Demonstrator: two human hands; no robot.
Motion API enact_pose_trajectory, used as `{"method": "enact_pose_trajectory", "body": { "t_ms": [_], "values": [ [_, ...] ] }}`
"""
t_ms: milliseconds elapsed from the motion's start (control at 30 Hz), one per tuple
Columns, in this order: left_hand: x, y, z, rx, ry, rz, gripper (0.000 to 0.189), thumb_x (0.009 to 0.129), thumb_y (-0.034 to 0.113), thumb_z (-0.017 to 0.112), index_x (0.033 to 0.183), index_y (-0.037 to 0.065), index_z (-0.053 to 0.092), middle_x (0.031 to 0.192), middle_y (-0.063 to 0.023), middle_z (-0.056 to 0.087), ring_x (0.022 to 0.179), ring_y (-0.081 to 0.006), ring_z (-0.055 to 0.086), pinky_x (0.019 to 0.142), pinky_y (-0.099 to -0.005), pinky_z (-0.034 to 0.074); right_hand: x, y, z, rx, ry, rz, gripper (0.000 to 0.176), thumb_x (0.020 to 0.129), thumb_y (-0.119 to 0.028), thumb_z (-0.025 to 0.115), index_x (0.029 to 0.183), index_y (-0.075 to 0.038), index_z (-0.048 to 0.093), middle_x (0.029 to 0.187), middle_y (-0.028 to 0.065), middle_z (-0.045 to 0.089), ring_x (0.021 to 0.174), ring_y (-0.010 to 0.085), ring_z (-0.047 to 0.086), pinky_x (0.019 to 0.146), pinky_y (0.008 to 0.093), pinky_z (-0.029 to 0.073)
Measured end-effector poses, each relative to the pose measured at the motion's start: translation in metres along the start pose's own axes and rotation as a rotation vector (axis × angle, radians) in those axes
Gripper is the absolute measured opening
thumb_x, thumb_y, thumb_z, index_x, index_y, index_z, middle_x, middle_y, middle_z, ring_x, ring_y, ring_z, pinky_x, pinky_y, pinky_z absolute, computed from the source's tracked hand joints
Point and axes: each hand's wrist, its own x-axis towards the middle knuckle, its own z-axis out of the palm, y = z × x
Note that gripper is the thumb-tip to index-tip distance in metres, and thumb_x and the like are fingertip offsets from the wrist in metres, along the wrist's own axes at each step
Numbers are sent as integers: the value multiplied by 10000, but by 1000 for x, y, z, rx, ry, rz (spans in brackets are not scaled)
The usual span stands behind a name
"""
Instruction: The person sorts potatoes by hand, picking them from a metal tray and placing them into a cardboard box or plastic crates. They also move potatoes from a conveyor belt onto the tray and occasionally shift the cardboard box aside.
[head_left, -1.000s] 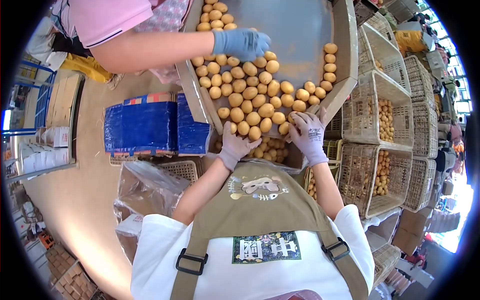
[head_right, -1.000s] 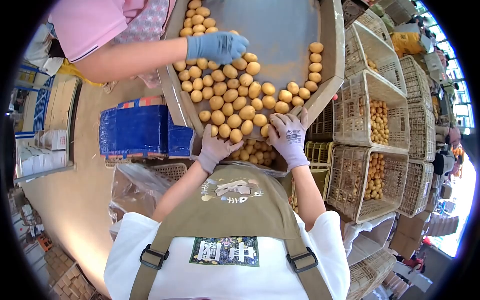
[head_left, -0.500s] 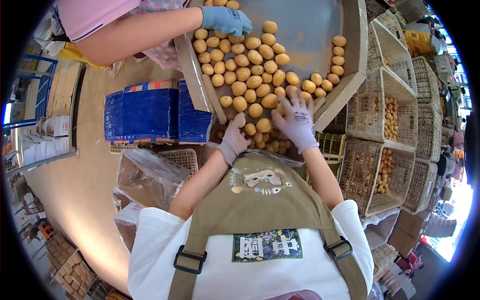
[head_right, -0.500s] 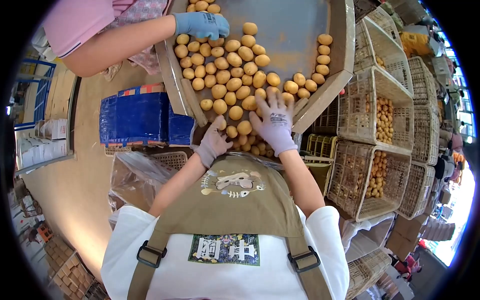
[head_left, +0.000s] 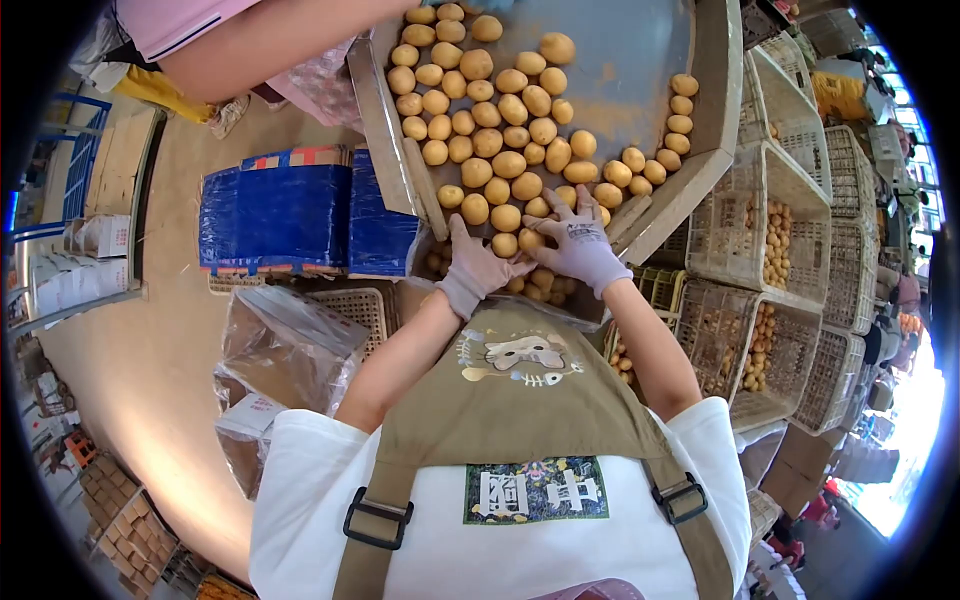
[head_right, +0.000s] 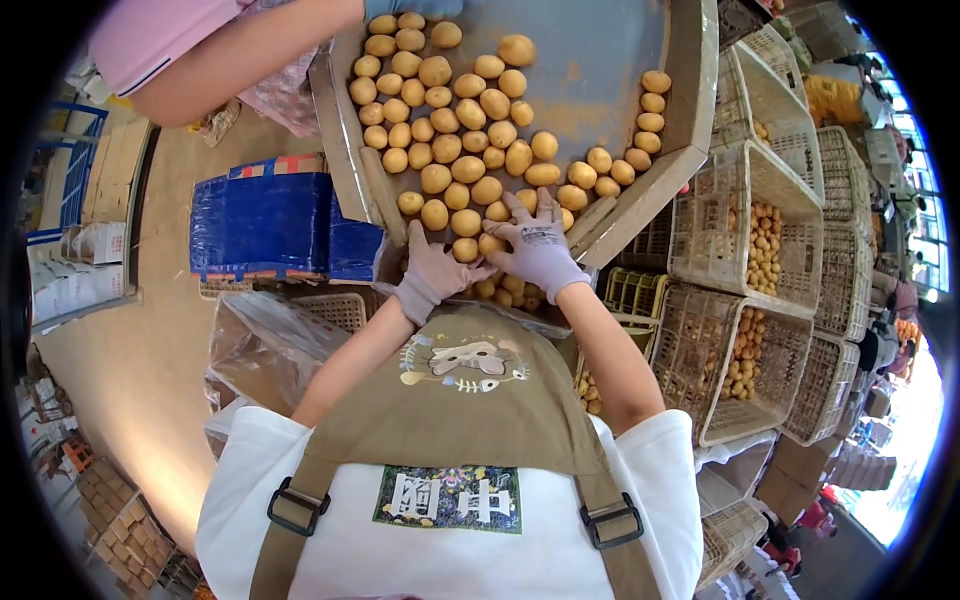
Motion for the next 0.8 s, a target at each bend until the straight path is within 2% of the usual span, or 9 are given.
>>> {"method": "enact_pose_trajectory", "body": {
  "t_ms": [100, 133, 167, 233, 400, 467, 567, 700, 800],
  "values": [
    [18, 2, -20, -45, -153, -49, 980, 860, 833, 352, 1574, 184, 183, 1601, -177, 235, 1439, -460, 283, 1130, -716, 266, 31, -3, -12, 182, 112, 146, 301, 876, -353, 664, 1132, -208, 727, 1332, 97, 607, 1216, 402, 561, 1042, 524, 428],
    [18, 3, -18, -43, -139, -46, 990, 854, 833, 368, 1574, 181, 176, 1601, -180, 231, 1441, -460, 279, 1130, -721, 264, 44, -1, -16, 238, 305, 41, 186, 890, -242, 637, 1018, -136, 721, 1136, 71, 674, 948, 324, 661, 883, 457, 501],
    [19, 2, -17, -40, -126, -45, 1000, 847, 832, 385, 1573, 179, 170, 1600, -184, 226, 1442, -461, 275, 1129, -725, 262, 61, -2, -9, 257, 536, -33, 233, 846, -187, 638, 1072, -166, 693, 1063, 70, 682, 868, 334, 672, 754, 448, 521],
    [16, -1, -13, -39, -72, -43, 1017, 838, 830, 414, 1573, 177, 154, 1599, -188, 220, 1443, -464, 270, 1125, -731, 263, 96, -9, -13, 199, 366, 14, 321, 886, -189, 591, 1201, -185, 650, 1143, 100, 662, 963, 340, 671, 814, 453, 525],
    [10, 0, -3, -71, 51, -22, 1032, 831, 822, 441, 1575, 184, 119, 1594, -178, 216, 1433, -487, 273, 1115, -744, 265, 138, -25, -25, 110, -5, 290, 395, 936, -259, 534, 1323, -204, 591, 1278, 158, 588, 1134, 342, 627, 917, 463, 515],
    [12, 1, -12, -52, -40, -31, 1033, 832, 822, 442, 1576, 187, 112, 1597, -170, 215, 1437, -486, 269, 1111, -746, 267, 130, -19, -37, 208, -29, 295, 431, 931, -312, 553, 1345, -196, 581, 1290, 158, 585, 1168, 337, 616, 938, 462, 509],
    [8, 5, -6, -58, -47, -38, 1031, 832, 832, 422, 1578, 187, 122, 1606, -161, 215, 1447, -473, 266, 1108, -745, 269, 105, -2, -13, 938, 282, 211, 448, 962, -256, 486, 1389, -129, 535, 1244, 122, 588, 1013, 236, 652, 917, 409, 532],
    [10, 4, -5, 8, -88, -31, 1038, 824, 862, 374, 1577, 181, 161, 1609, -161, 228, 1451, -452, 279, 1105, -739, 281, 49, -5, -30, 2165, 143, 238, 420, 1026, -199, 426, 1425, -70, 451, 1123, 76, 615, 737, 136, 616, 801, 358, 586],
    [11, 8, -5, 48, -167, -64, 1060, 812, 880, 364, 1574, 167, 175, 1604, -165, 239, 1446, -446, 294, 1108, -731, 287, 30, 0, -16, 2255, 178, 188, 327, 1064, -346, 475, 1258, -87, 525, 982, 63, 637, 725, 153, 618, 780, 403, 596]
  ]
}}
